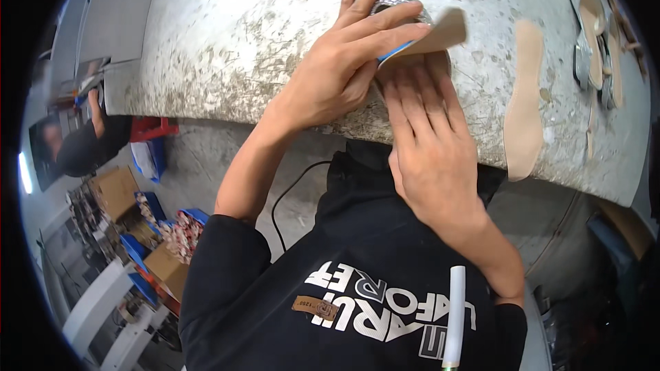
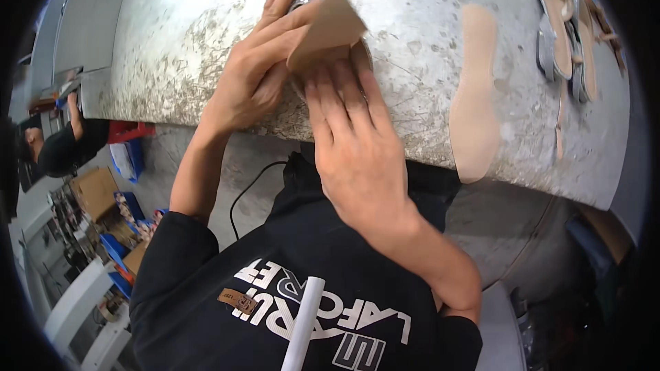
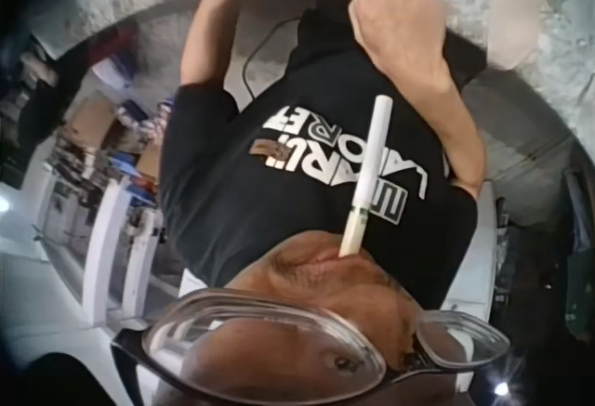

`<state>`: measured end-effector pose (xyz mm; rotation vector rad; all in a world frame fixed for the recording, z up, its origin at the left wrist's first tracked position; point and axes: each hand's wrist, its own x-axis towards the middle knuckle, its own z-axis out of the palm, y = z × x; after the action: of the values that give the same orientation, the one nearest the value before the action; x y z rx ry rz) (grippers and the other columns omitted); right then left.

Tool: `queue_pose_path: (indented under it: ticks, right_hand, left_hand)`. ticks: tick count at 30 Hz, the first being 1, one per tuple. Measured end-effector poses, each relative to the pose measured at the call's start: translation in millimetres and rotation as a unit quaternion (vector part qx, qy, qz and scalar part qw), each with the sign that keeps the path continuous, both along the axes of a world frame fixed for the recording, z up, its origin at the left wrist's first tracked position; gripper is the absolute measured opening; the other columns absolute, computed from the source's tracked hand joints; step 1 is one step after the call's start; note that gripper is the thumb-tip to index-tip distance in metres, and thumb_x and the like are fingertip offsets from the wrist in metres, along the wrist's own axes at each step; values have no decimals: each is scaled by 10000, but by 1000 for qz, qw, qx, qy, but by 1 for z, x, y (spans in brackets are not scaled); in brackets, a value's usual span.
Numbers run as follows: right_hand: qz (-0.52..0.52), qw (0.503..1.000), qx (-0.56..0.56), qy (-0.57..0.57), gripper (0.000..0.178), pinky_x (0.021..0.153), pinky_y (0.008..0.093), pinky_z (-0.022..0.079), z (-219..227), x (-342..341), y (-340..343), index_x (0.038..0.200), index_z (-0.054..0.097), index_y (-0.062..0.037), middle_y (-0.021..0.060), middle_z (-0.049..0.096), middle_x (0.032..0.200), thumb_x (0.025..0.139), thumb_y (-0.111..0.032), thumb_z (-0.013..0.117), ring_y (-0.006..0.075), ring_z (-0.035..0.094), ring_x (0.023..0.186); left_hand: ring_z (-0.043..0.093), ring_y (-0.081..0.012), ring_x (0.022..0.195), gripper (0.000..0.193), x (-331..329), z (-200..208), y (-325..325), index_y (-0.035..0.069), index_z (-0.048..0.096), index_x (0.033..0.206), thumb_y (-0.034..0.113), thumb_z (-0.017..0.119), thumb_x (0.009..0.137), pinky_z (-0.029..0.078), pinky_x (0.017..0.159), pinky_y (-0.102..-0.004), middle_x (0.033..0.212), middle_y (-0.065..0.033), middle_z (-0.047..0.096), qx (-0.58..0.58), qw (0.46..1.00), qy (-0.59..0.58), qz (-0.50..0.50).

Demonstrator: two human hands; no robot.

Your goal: Place insoles into shoe uppers and press them down to secure them.

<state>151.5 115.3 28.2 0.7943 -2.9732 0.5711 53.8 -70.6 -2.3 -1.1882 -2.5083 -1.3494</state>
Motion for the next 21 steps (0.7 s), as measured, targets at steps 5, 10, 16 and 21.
queue_pose_path:
  ticks: [5, 10, 16, 21]
  right_hand:
    - [-16, 999, 1, -41, 708, 1270, 461, 185, 5, -3, 4, 1424, 517, 39, 194, 511, 1453, 837, -322, 679, 349, 390, 1437]
    - [-17, 1000, -20, -11, 743, 1276, 494, 141, -1, -20, -7, 1433, 504, 54, 236, 512, 1453, 864, -389, 684, 374, 362, 1460]
    - [29, 991, 54, -123, 552, 1028, 441, 470, -9, -80, -26, 1227, 632, 80, 233, 598, 1308, 844, -317, 634, 350, 559, 1223]
    - [50, 996, -35, 58, 399, 847, 429, 546, -11, -67, -25, 995, 713, 22, 196, 655, 1073, 804, -318, 632, 284, 629, 1046]
  left_hand:
    - [220, -381, 1546, 705, -5, 9, -7, 183, 634, 1395, -180, 490, 808, 75, 1283, -547, 1549, -93, 500, -54, 997, -5, -46]
    - [151, -373, 1568, 794, 3, 17, 3, 128, 538, 1486, -217, 428, 780, 73, 1274, -557, 1614, -103, 409, -82, 996, -43, -18]
    - [244, -383, 1541, 709, -1, 23, 4, 125, 556, 1471, -175, 456, 837, 204, 1261, -514, 1576, -93, 467, -121, 991, -27, -39]
    - [579, -291, 1212, 363, -34, 36, -9, 54, 583, 1384, 157, 507, 1044, 453, 1059, -387, 1337, -181, 624, 79, 979, -89, 164]
